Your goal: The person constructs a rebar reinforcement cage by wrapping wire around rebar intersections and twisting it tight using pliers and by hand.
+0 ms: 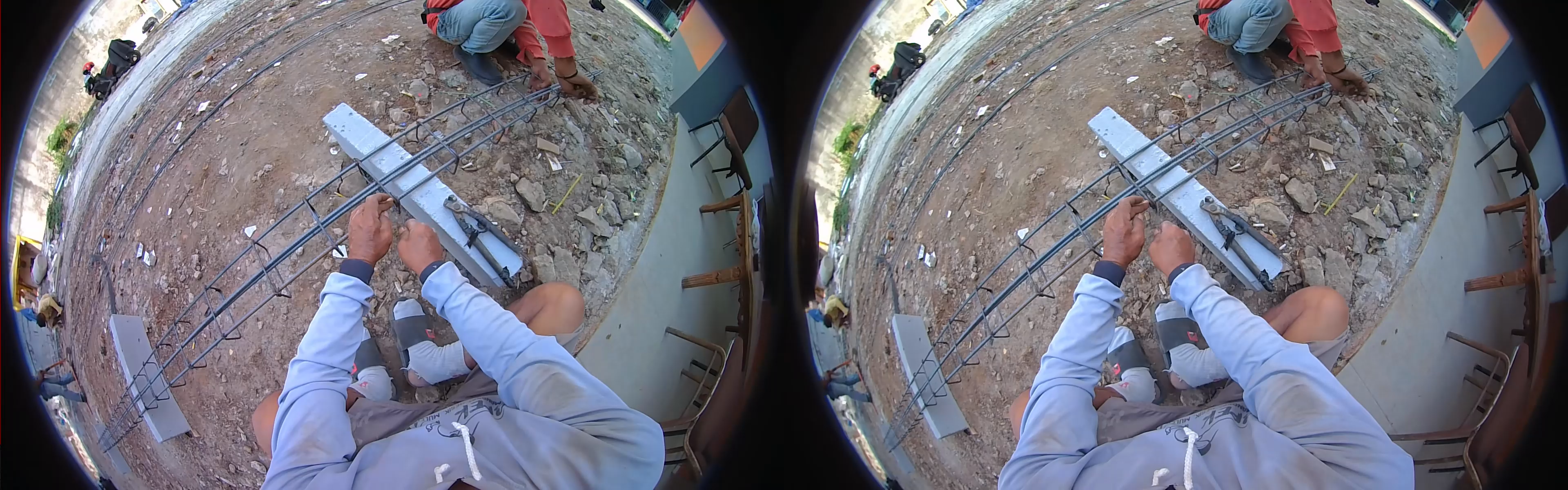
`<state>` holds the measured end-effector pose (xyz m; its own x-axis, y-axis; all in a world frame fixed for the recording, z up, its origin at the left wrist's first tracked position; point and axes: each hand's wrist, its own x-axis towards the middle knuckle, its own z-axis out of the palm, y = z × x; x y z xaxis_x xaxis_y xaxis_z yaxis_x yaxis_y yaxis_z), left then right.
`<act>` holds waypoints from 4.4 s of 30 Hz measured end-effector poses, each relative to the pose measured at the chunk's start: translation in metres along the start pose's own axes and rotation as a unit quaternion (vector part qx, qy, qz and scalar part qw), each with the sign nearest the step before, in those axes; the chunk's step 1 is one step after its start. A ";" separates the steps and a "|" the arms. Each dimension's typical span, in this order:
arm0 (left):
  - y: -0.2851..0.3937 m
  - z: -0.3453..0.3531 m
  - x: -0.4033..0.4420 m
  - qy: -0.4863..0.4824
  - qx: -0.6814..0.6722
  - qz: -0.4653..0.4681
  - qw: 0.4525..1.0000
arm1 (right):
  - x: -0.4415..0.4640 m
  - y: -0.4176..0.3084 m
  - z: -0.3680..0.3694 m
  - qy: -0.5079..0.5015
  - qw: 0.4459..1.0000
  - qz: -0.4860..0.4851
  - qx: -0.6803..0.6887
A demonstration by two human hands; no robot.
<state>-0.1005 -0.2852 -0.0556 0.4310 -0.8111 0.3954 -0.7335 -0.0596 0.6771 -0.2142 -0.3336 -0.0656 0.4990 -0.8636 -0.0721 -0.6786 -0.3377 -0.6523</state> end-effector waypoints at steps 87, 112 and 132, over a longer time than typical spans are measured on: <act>0.022 0.057 -0.028 0.134 -0.589 -0.471 0.643 | -0.010 -0.017 -0.109 -0.163 0.906 -0.072 -0.383; 0.021 0.064 -0.016 -0.030 -0.761 -0.400 0.511 | -0.001 0.035 -0.083 -0.485 0.713 0.253 0.439; 0.045 0.066 -0.017 0.024 -0.651 -0.473 0.593 | -0.048 0.041 -0.116 -0.415 0.724 0.246 0.493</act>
<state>-0.1753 -0.3119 -0.0728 0.3624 -0.7544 -0.5472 0.8632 0.0502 0.5024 -0.3289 -0.3493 -0.0010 0.7571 -0.1269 -0.6408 -0.3749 0.7190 -0.5853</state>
